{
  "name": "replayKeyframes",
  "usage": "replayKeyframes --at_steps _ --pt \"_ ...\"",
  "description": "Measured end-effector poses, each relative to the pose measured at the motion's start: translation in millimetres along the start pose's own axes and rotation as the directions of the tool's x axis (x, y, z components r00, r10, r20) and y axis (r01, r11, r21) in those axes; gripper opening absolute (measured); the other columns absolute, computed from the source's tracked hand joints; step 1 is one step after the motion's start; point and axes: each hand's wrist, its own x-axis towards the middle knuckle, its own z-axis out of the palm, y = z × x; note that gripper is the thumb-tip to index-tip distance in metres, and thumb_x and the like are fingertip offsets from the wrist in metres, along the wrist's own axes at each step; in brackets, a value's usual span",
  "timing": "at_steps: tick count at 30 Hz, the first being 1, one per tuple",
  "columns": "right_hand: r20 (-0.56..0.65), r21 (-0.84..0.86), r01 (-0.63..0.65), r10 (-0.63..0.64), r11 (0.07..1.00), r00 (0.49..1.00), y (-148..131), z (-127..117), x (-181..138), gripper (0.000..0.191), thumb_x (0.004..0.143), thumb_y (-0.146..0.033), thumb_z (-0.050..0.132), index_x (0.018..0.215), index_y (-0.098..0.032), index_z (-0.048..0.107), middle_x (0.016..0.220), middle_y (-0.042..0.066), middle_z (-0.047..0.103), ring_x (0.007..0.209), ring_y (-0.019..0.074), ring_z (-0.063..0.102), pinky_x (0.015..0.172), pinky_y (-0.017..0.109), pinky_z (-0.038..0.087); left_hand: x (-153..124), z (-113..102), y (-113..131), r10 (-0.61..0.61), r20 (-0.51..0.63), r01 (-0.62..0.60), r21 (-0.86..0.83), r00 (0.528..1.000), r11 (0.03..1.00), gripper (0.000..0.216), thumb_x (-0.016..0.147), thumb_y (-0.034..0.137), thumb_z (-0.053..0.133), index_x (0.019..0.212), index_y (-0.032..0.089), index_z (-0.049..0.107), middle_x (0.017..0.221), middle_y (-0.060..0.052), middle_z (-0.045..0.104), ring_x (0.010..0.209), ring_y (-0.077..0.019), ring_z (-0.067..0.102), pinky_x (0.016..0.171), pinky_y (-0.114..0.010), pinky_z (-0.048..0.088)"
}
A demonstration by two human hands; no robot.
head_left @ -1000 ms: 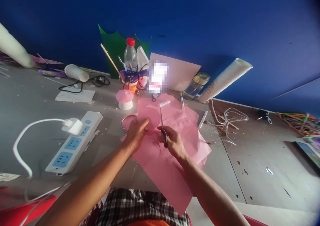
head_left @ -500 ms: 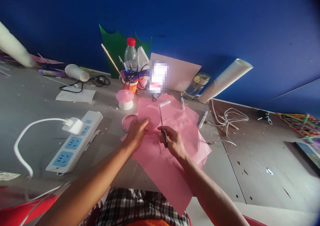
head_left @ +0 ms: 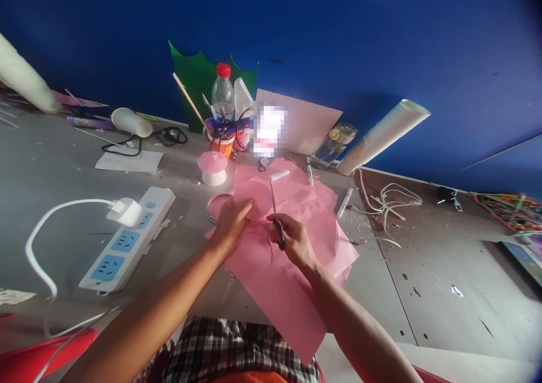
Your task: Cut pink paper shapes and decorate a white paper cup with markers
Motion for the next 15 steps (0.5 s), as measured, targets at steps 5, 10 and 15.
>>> replayKeyframes --at_steps 5,10,15 --pt "0.004 -0.006 0.004 -0.004 1.0 1.0 -0.1 -0.1 0.0 0.033 0.073 -0.042 0.067 0.094 -0.016 0.066 0.051 -0.005 0.051 0.047 0.0102 0.045 0.046 0.024 0.035 0.4 0.1 -0.5 0.01 -0.003 -0.01 -0.008 1.0 1.0 0.014 0.068 0.025 0.069 0.077 0.017 0.061 0.064 0.003 0.06 0.055 -0.0087 0.054 0.06 -0.022 0.046" --pt "0.004 -0.009 -0.011 0.011 1.0 1.0 -0.3 -0.5 0.0 0.033 0.072 -0.041 0.068 0.095 -0.016 0.066 0.051 -0.005 0.05 0.047 0.0105 0.047 0.046 0.024 0.037 1.8 -0.5 -1.4 -0.001 -0.008 0.001 -0.003 1.0 1.0 0.014 0.068 0.025 0.07 0.076 0.017 0.061 0.061 0.003 0.059 0.055 -0.0095 0.055 0.06 -0.023 0.047" --pt "-0.013 -0.049 -0.027 0.026 0.998 1.0 -2.2 -2.1 0.7 0.034 0.069 -0.041 0.07 0.092 -0.017 0.065 0.051 -0.004 0.052 0.049 0.0113 0.049 0.047 0.024 0.039 1.6 -3.2 -2.5 0.002 -0.014 -0.002 -0.001 1.0 1.0 0.015 0.068 0.025 0.071 0.073 0.017 0.059 0.064 0.004 0.059 0.056 -0.0081 0.054 0.062 -0.022 0.048"
